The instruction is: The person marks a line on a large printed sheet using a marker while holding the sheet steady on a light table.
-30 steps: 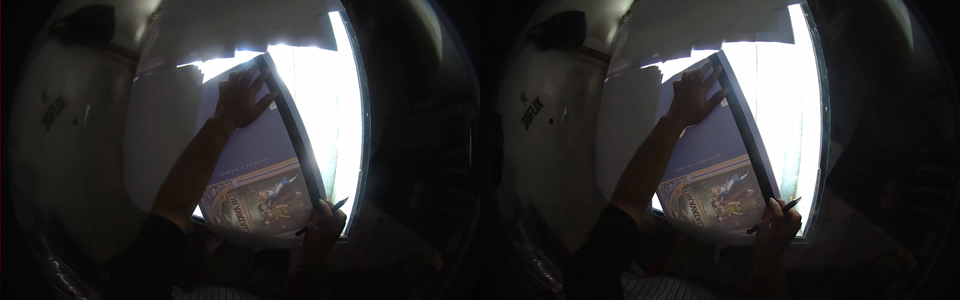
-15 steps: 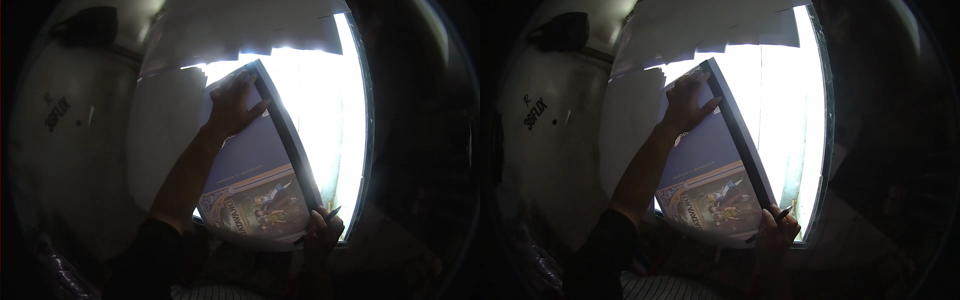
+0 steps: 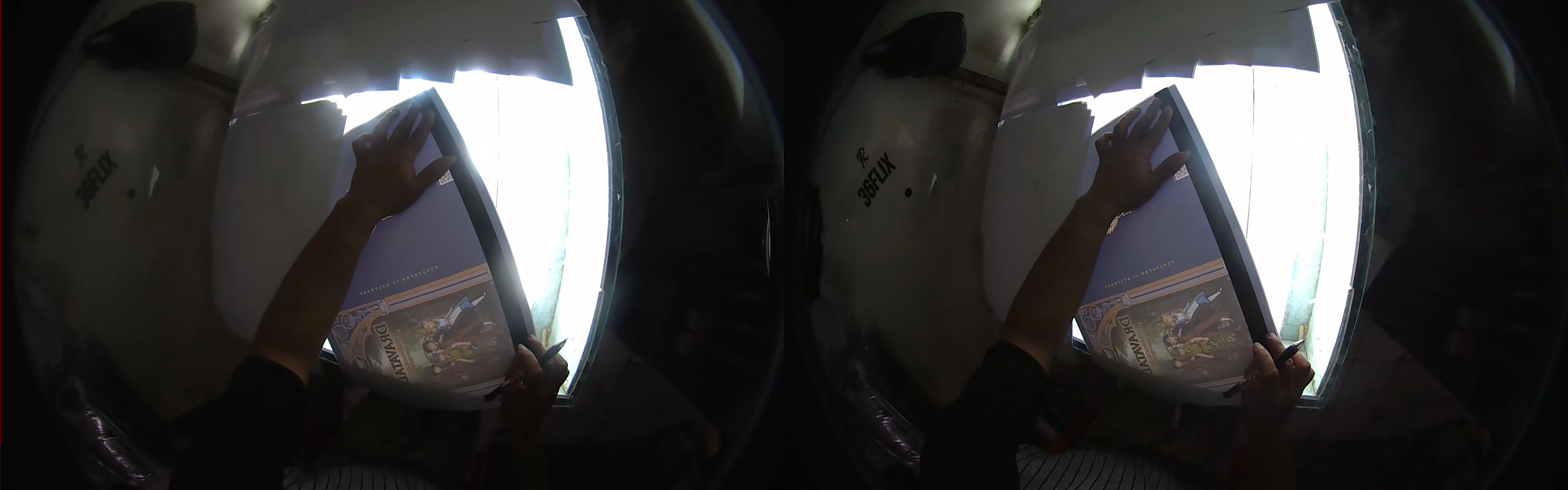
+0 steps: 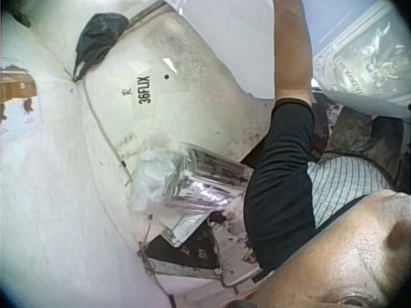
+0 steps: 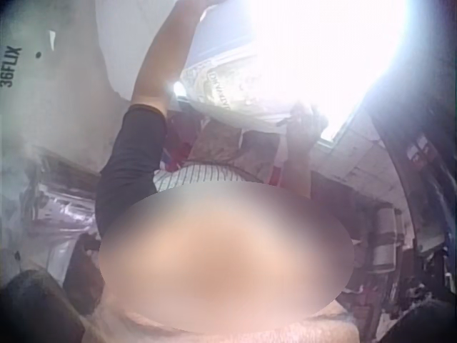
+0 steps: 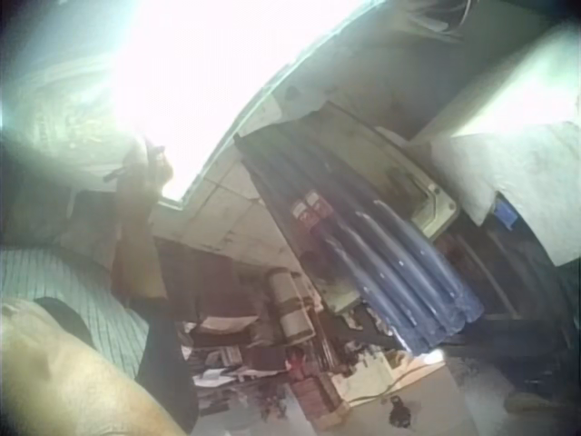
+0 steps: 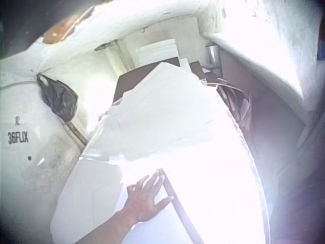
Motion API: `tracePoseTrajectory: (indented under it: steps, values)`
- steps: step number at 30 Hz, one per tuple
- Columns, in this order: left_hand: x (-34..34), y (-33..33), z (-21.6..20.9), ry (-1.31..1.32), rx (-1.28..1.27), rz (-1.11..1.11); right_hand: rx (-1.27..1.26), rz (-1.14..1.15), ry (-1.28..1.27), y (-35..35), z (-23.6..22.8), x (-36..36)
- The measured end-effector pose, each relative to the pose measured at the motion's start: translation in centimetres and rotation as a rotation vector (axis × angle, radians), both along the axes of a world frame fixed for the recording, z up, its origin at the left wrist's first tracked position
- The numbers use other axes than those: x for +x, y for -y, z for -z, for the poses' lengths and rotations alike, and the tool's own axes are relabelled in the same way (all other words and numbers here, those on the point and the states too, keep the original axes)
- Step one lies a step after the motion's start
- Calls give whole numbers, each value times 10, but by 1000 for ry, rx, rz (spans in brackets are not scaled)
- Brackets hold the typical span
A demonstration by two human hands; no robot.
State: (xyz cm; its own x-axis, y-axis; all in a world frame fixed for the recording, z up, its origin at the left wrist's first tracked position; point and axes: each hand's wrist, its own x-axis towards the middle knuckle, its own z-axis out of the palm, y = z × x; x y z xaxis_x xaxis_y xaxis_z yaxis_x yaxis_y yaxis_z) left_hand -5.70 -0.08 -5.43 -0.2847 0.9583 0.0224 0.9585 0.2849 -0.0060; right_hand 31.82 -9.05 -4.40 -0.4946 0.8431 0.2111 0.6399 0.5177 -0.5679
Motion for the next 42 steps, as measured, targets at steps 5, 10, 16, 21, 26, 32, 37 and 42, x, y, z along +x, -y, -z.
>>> tracePoseTrajectory:
  steps: [5, 10, 16, 21, 26, 32, 37, 42]
  values:
    - [-3, 1, 5, -48, 73, 51, 9, 3, -24, -2, -2, -3]
    - [1, -1, -1, -9, -2, -2, 6, 3, -32, -2, 0, -1]
    - [2, -3, -3, 7, -7, -7, 12, -10, -42, -4, 0, 2]
    - [-1, 4, 0, -39, -22, -12, 10, -25, -34, -1, 3, 0]
    - [9, -4, 10, -13, 133, 75, -2, 2, -24, 1, 8, 12]
    - [-10, -4, -12, -22, 275, 198, -109, 51, -175, 13, -14, 44]
    - [0, -10, -1, 68, 247, 198, -46, 110, -171, 39, -2, 73]
    - [4, -7, -3, 69, 218, 178, 81, 99, -107, 38, 3, 71]
